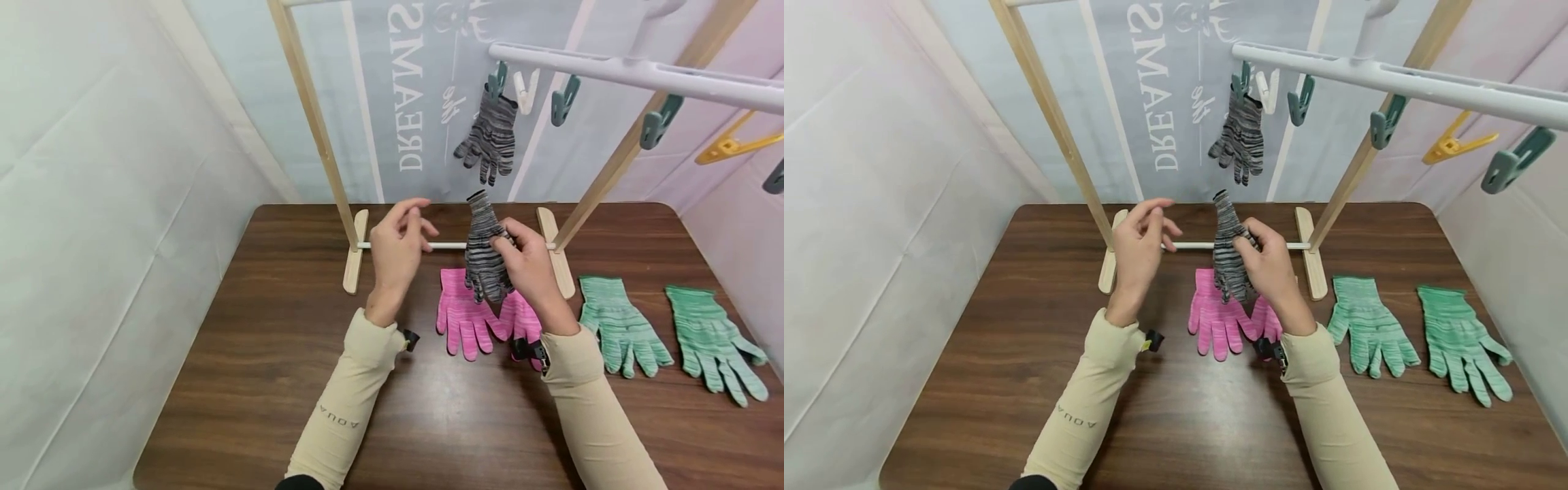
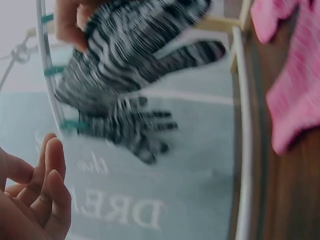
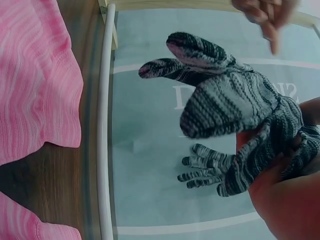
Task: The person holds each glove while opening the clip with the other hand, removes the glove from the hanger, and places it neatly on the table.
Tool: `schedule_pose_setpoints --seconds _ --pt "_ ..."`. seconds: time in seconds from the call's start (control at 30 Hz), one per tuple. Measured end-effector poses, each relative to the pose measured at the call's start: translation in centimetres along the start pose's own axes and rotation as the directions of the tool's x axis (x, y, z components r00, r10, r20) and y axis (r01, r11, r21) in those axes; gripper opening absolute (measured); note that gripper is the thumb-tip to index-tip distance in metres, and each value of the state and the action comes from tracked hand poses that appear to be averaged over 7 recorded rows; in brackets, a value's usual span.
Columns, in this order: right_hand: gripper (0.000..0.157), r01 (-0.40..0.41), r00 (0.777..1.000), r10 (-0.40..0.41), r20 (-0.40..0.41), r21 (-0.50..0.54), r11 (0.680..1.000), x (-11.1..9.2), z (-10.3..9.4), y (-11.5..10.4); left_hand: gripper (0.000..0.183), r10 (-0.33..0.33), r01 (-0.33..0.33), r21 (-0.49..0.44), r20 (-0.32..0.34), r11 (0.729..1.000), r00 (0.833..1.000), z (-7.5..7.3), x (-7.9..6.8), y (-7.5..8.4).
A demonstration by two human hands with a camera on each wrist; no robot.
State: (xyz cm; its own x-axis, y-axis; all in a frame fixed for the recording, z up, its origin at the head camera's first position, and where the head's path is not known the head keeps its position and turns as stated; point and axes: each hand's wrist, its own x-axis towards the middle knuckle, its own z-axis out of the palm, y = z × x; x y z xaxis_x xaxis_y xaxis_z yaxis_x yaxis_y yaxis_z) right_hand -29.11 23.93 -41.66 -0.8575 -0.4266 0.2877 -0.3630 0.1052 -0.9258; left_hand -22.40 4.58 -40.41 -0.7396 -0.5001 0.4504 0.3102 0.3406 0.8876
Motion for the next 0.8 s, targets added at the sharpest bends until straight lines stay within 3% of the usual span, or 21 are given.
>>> schedule_pose_setpoints --seconds 0.13,0.3,0.53,0.8 --pt "0.016 0.005 0.999 -0.004 0.032 -0.022 1.0 0.2 -0.1 0.3 0.024 -0.053 0.053 -0.001 -0.092 0.999 0.994 -1.5 -0.5 -1.7" --pt "0.014 0.004 0.997 -0.001 0.071 -0.054 0.999 0.4 -0.4 0.8 0.023 -0.109 0.114 0.013 -0.214 0.993 0.971 -3.3 -0.7 -3.5" --pt "0.013 -0.064 0.987 0.07 0.143 -0.048 0.997 0.6 -1.1 0.5 0.022 -0.149 0.182 0.082 -0.312 0.98 0.938 -5.3 -0.7 -3.8" --pt "0.012 -0.152 0.958 0.155 0.24 -0.032 0.988 0.7 -1.9 -0.4 0.013 -0.159 0.246 0.169 -0.41 0.954 0.898 -5.4 -0.5 -3.7"
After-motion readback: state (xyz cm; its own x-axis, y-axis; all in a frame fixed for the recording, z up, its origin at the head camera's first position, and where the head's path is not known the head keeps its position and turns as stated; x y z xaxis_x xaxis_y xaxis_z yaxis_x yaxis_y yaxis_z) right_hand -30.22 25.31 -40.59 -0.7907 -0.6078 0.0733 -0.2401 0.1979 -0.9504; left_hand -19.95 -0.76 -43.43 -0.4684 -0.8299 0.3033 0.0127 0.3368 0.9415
